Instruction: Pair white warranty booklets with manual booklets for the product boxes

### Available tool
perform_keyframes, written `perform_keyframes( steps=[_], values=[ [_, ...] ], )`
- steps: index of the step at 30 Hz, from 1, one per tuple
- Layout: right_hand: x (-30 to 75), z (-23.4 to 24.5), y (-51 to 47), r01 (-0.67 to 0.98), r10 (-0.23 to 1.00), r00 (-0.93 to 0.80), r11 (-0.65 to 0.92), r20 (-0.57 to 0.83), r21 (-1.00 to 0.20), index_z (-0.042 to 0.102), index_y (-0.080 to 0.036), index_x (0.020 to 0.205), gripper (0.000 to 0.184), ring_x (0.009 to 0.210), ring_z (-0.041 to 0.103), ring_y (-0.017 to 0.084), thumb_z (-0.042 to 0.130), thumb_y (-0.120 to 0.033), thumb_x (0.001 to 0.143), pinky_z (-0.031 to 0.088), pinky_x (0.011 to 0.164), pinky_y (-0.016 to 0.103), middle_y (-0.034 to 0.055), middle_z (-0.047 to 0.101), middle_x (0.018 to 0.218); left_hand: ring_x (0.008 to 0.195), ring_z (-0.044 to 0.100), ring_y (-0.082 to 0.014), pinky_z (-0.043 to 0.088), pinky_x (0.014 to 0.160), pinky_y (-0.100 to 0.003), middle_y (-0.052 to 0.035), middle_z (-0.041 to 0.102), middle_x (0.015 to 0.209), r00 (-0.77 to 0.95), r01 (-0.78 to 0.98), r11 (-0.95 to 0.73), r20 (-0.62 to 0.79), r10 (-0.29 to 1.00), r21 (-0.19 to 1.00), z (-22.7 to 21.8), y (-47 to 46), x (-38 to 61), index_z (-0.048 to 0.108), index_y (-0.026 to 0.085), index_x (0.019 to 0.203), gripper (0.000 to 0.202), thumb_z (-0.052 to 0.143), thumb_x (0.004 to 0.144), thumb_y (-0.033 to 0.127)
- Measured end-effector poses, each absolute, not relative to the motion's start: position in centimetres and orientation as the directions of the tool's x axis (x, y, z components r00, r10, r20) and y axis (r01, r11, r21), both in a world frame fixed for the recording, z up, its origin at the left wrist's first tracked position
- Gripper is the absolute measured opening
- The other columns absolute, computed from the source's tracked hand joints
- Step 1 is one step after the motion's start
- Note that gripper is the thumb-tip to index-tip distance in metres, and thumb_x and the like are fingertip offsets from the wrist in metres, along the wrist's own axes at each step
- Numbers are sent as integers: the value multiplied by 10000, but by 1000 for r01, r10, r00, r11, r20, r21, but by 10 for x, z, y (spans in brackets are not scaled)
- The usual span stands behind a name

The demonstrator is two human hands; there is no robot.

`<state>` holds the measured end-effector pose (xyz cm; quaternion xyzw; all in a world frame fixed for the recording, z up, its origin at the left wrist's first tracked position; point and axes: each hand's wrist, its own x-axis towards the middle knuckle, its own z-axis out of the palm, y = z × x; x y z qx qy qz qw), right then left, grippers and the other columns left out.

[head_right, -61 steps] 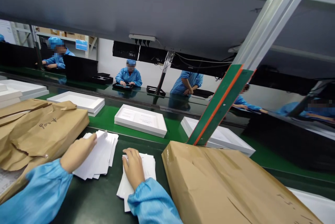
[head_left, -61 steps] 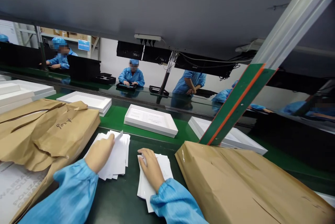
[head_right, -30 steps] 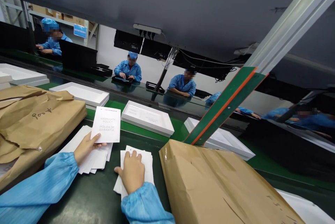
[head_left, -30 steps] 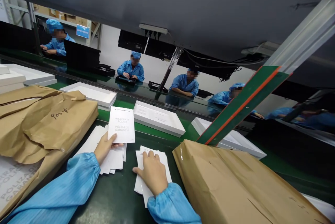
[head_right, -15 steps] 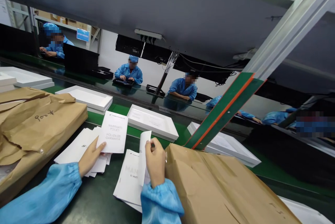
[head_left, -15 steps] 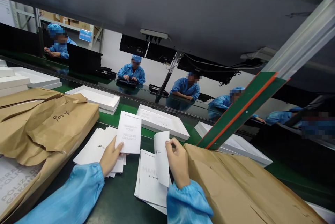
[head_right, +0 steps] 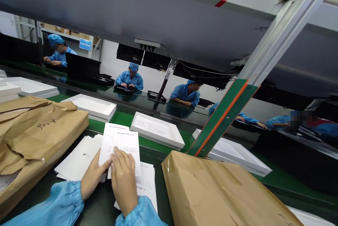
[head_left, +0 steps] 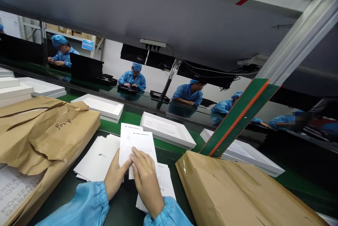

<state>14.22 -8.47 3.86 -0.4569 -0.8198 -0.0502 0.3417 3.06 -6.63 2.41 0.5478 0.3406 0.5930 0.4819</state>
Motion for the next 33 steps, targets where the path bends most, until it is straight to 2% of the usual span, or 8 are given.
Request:
perform_keyframes(
  steps=[3, 5, 7, 10, 13, 18, 23, 33],
  values=[
    [154, 39, -75, 788, 720, -194, 519, 667, -331, 405, -232, 1095, 344, 1104, 290, 227, 380, -187, 756, 256, 889, 452, 62, 377, 1198, 1025, 434, -187, 338, 884, -339, -79, 472, 1116, 20, -259, -256, 270, 963, 931, 25, -62, 28, 344, 149, 1110, 434, 441, 714, 298],
    [164, 39, -67, 715, 746, 37, 445, 665, -540, 342, -212, 1140, 425, 1101, 293, 245, 434, -263, 728, 281, 872, 451, 93, 352, 1202, 1003, 452, -208, 381, 835, -362, -87, 469, 1117, 11, -289, -226, 239, 971, 930, 26, -60, 26, 332, 157, 1116, 450, 441, 710, 319],
    [172, 38, -61, 476, 843, 179, 377, 507, -795, 333, -192, 1134, 462, 1046, 372, 245, 457, -325, 710, 365, 804, 414, 113, 395, 1162, 995, 458, -216, 398, 809, -365, -88, 473, 1111, 7, -296, -218, 230, 973, 930, 26, -57, 23, 329, 160, 1116, 456, 439, 709, 334],
    [173, 36, -58, 51, 992, 12, 123, 124, -991, 436, -175, 1029, 388, 840, 526, 217, 462, -383, 703, 455, 593, 317, 106, 544, 972, 997, 455, -200, 374, 841, -344, -78, 494, 1082, -36, -253, -262, 261, 965, 931, 24, -50, 18, 364, 152, 1081, 420, 442, 708, 328],
    [169, 31, -59, -84, 990, -133, -55, -43, -995, 517, -157, 903, 352, 635, 560, 167, 503, -421, 671, 406, 435, 226, 70, 602, 752, 991, 457, -181, 355, 861, -321, -71, 496, 1073, -58, -192, -312, 306, 950, 931, 22, -44, 13, 389, 151, 1050, 378, 434, 715, 318],
    [168, 21, -55, -84, 999, -45, 21, 25, -996, 514, -141, 851, 373, 528, 548, 125, 508, -457, 653, 352, 382, 187, 58, 597, 714, 883, 527, -168, 430, 742, -280, -74, 517, 1034, -24, -127, -307, 306, 952, 943, 13, -39, 11, 361, 164, 1059, 373, 387, 737, 351],
    [175, 9, -48, -33, 999, 45, 24, 22, -999, 467, -139, 853, 405, 347, 481, 90, 513, -478, 637, 300, 318, 179, 26, 580, 557, 402, 542, -141, 391, 389, -224, 1, 576, 524, 56, -59, -124, 127, 990, 991, 0, -36, 15, 319, 156, 1012, 364, 328, 747, 405],
    [177, -2, -45, 108, 998, -47, 36, 32, -994, 420, -119, 874, 451, 262, 390, 62, 379, -531, 693, 212, 256, 146, -44, 470, 382, 454, 546, -157, 432, 480, -263, 32, 536, 476, 94, 11, -162, 161, 983, 987, 1, -37, 14, 330, 163, 967, 331, 414, 707, 350]
  ],
)
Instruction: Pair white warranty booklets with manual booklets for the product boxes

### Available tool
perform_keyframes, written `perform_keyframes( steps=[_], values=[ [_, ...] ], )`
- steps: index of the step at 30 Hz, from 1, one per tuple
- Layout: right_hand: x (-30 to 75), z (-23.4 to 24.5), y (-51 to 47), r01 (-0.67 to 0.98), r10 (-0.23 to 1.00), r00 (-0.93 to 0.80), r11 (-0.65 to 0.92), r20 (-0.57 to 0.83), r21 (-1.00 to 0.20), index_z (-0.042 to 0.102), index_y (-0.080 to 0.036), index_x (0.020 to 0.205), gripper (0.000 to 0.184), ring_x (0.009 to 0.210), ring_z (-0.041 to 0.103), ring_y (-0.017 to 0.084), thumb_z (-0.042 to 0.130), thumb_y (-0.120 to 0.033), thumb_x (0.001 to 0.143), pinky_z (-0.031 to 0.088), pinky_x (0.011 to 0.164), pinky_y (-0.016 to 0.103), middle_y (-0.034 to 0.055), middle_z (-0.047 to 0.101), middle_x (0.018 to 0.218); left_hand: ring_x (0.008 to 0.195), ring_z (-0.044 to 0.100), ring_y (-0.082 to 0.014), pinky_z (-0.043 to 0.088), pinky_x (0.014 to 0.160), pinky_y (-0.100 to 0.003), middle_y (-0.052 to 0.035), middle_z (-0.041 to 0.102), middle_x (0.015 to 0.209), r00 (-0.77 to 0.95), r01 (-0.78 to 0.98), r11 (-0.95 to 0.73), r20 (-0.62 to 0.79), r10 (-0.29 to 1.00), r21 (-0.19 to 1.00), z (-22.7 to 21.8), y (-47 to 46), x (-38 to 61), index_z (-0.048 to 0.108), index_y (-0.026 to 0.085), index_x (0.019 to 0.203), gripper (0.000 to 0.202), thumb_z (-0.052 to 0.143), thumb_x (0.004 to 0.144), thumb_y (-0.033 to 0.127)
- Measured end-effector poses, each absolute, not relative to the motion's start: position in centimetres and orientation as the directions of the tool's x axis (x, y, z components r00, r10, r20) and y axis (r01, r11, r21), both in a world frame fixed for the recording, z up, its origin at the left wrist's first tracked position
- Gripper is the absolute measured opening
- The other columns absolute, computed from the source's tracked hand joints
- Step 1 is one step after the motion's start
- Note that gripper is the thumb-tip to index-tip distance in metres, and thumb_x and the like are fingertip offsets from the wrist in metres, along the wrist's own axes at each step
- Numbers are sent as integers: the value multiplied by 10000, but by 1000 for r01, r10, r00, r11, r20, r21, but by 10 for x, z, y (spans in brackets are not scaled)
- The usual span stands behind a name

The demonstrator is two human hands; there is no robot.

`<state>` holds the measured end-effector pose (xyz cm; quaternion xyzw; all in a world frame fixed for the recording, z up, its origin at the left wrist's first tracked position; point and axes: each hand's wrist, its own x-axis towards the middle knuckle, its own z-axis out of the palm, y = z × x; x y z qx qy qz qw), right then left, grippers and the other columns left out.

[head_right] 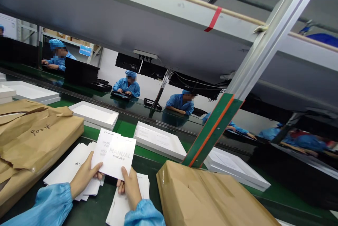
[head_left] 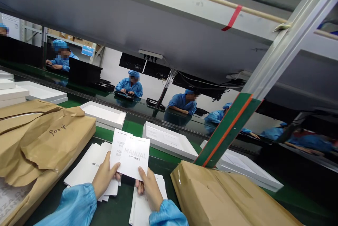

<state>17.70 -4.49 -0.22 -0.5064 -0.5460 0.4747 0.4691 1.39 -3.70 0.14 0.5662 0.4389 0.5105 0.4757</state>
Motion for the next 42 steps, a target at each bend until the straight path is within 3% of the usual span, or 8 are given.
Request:
perform_keyframes(
  steps=[7, 22, 42],
  values=[
    [177, -4, -45, 191, 997, -36, 67, 61, -979, 423, -115, 892, 431, 247, 321, 38, 367, -504, 713, 201, 253, 141, -77, 405, 367, 456, 540, -153, 437, 489, -259, 32, 534, 473, 114, 16, -157, 154, 981, 987, 1, -39, 13, 317, 159, 992, 349, 405, 709, 343],
    [171, -1, -49, 262, 998, 21, 49, 57, -964, 425, -125, 880, 492, 244, 344, 53, 387, -562, 657, 208, 250, 149, -68, 421, 371, 454, 539, -141, 449, 482, -247, 29, 538, 497, 115, 61, -164, 156, 981, 985, -2, -37, 15, 288, 170, 1021, 356, 374, 727, 351],
    [171, -1, -49, 300, 995, 3, 91, 96, -950, 431, -115, 878, 496, 247, 345, 58, 327, -561, 687, 215, 262, 161, -64, 420, 376, 468, 547, -151, 453, 510, -266, 11, 552, 516, 130, 66, -177, 167, 977, 982, -3, -37, 14, 282, 162, 1028, 371, 359, 730, 369]
  ],
)
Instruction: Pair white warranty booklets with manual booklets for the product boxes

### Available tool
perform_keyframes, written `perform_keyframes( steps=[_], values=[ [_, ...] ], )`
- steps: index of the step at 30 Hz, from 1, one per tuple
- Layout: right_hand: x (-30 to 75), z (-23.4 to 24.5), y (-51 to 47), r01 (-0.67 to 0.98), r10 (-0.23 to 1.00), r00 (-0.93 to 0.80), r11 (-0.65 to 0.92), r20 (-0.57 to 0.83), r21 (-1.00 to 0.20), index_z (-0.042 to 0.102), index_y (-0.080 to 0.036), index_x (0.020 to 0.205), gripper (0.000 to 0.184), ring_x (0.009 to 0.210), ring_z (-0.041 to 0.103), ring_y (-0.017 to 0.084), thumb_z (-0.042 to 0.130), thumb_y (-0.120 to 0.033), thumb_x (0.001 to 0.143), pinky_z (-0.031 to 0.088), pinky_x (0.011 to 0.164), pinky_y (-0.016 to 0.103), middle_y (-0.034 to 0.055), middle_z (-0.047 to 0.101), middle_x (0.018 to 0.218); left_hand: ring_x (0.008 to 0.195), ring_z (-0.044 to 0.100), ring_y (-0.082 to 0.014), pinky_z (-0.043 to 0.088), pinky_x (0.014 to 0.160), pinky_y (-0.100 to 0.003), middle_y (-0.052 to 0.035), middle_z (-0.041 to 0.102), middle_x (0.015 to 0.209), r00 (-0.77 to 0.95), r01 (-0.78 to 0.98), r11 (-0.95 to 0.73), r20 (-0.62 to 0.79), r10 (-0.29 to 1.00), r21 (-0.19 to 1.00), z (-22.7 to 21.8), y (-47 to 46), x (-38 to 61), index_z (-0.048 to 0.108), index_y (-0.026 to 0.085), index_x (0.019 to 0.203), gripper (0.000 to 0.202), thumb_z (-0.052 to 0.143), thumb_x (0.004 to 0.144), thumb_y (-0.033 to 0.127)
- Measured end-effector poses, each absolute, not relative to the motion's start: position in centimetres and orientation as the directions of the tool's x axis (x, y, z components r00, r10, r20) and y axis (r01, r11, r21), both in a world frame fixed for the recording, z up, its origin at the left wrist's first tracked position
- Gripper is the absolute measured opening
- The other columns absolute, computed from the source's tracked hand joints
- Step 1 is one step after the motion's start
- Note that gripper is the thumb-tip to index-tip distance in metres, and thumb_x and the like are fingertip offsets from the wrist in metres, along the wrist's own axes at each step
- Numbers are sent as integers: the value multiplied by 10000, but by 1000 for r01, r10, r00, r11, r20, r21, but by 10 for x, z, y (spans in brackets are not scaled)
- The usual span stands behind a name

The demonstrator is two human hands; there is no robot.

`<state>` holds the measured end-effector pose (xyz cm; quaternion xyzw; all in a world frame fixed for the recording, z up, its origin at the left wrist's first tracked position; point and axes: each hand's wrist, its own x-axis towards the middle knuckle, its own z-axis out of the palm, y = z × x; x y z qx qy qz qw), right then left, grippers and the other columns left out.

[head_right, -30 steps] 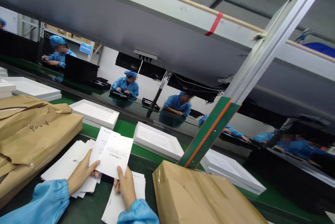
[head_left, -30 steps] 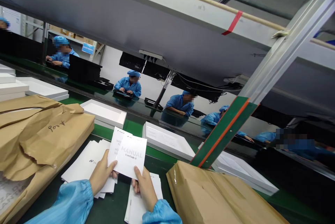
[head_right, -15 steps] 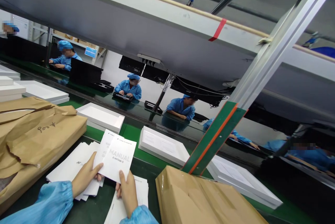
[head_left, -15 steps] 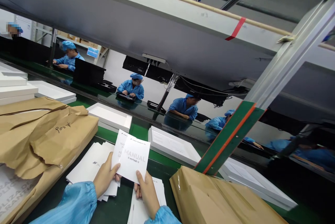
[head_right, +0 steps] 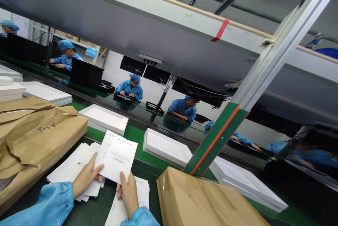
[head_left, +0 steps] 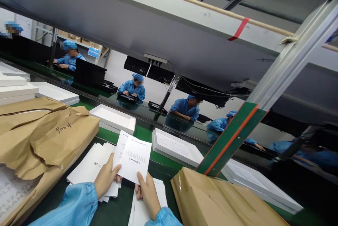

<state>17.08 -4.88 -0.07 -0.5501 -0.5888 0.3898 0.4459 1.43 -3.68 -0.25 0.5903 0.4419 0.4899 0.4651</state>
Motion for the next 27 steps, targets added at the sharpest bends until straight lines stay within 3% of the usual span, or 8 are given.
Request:
perform_keyframes(
  steps=[27],
  values=[
    [170, -1, -49, 290, 996, 20, 81, 90, -954, 428, -120, 870, 484, 246, 356, 59, 362, -556, 672, 211, 262, 158, -67, 426, 372, 475, 557, -160, 433, 514, -260, 8, 566, 513, 123, 59, -197, 189, 974, 979, -8, -35, 14, 313, 161, 1012, 377, 366, 718, 391]
  ],
)
